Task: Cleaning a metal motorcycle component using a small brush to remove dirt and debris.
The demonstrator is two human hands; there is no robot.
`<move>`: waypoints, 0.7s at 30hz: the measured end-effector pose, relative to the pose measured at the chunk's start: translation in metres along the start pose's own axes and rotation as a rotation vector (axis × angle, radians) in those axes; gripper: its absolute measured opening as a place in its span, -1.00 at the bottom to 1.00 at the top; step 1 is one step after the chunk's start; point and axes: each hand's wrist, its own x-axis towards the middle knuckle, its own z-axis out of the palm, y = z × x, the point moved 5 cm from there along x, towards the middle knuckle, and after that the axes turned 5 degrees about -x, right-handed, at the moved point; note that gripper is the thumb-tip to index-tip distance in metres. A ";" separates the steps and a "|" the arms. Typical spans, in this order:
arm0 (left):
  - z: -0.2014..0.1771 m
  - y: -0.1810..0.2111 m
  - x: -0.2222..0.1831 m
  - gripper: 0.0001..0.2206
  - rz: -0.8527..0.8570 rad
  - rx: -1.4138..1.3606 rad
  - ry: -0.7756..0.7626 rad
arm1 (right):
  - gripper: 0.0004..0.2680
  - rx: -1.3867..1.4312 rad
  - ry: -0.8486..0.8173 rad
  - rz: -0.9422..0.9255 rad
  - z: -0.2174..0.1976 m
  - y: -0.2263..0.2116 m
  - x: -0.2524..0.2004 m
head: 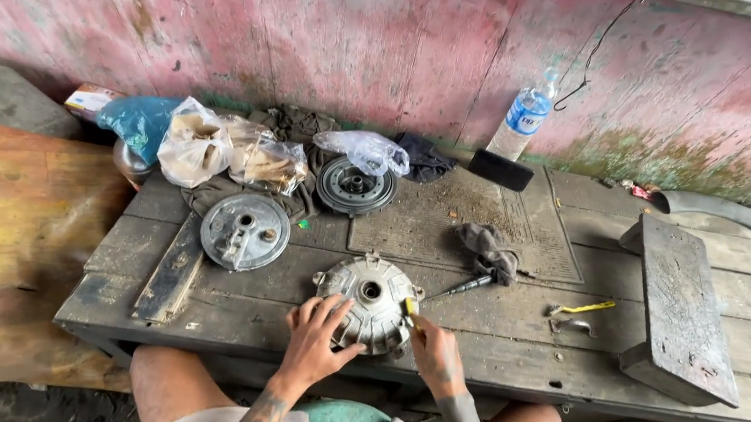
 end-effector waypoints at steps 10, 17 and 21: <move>0.009 -0.028 0.040 -0.29 -0.033 -0.375 -0.121 | -0.71 -0.106 -0.099 -0.017 0.014 0.008 0.005; 0.015 -0.039 0.036 -0.33 -0.084 -0.541 -0.203 | -0.80 -0.233 -0.073 -0.107 0.028 0.034 0.018; 0.015 -0.039 0.033 -0.33 -0.097 -0.545 -0.212 | -0.78 -0.131 -0.094 -0.180 0.010 -0.008 -0.009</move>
